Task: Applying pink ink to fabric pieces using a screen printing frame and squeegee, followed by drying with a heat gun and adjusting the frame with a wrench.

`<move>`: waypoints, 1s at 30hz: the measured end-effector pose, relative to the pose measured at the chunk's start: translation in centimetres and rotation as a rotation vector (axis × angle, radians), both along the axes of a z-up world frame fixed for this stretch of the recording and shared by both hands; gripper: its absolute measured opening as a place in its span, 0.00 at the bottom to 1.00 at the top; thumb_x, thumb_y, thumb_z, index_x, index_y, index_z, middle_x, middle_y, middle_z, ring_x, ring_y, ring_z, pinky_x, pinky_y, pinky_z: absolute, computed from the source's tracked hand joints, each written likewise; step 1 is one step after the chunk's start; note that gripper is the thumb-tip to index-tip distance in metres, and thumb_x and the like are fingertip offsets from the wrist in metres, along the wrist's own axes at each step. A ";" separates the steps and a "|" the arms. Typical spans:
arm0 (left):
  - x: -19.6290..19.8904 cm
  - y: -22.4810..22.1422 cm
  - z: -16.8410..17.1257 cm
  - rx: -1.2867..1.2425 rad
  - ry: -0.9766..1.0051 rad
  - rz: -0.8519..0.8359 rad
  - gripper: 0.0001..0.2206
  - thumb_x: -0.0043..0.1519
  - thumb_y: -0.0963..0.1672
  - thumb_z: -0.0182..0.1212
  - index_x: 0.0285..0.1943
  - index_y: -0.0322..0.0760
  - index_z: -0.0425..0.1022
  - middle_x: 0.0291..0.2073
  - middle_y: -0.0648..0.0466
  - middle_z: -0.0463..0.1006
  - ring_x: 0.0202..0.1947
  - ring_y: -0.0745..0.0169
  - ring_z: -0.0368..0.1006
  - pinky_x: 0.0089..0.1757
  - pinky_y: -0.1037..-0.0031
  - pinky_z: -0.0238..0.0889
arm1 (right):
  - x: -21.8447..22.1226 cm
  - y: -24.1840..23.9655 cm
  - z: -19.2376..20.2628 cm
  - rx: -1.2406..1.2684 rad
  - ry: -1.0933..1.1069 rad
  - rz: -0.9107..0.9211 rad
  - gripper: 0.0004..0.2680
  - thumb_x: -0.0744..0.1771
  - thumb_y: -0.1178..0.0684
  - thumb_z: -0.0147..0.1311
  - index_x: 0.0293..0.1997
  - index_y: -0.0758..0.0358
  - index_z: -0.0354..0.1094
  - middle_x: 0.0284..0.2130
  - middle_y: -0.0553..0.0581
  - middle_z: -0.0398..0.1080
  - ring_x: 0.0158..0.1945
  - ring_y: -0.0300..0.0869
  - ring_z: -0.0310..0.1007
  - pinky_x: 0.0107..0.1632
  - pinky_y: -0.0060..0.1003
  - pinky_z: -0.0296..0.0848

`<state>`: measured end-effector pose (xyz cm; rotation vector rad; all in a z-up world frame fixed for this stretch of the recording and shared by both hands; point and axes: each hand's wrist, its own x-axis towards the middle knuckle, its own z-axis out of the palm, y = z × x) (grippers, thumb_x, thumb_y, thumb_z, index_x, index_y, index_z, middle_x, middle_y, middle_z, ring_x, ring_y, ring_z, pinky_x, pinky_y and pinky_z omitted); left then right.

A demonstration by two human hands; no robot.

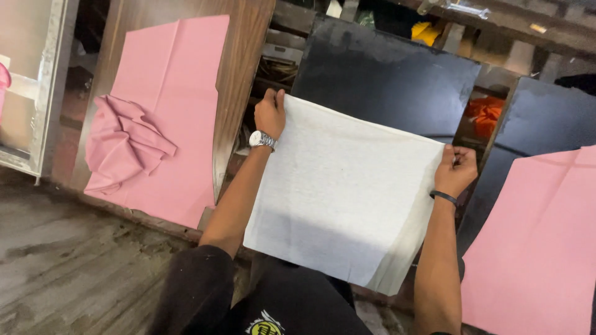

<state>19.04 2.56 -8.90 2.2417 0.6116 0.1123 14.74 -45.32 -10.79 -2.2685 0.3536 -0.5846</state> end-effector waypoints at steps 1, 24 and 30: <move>-0.4 -0.2 0.1 0.000 0.020 0.003 0.20 0.72 0.53 0.48 0.41 0.34 0.74 0.28 0.42 0.80 0.36 0.38 0.80 0.37 0.53 0.71 | -0.5 -0.1 -0.3 0.000 0.020 0.003 0.06 0.71 0.58 0.67 0.39 0.64 0.74 0.21 0.57 0.70 0.26 0.46 0.70 0.34 0.36 0.67; -33.9 8.3 6.1 -0.621 0.581 -0.147 0.20 0.45 0.47 0.83 0.37 0.28 0.83 0.25 0.45 0.81 0.26 0.62 0.76 0.28 0.71 0.68 | -40.1 -0.7 1.0 0.851 0.640 -0.127 0.07 0.64 0.57 0.69 0.42 0.64 0.77 0.30 0.56 0.77 0.33 0.37 0.78 0.39 0.36 0.79; -34.9 9.1 8.9 -0.904 0.297 -0.059 0.13 0.44 0.40 0.82 0.32 0.31 0.80 0.23 0.48 0.82 0.23 0.63 0.80 0.28 0.77 0.73 | -40.5 -0.3 5.6 0.937 0.303 -0.115 0.10 0.66 0.57 0.68 0.50 0.63 0.76 0.38 0.56 0.78 0.42 0.38 0.80 0.51 0.36 0.80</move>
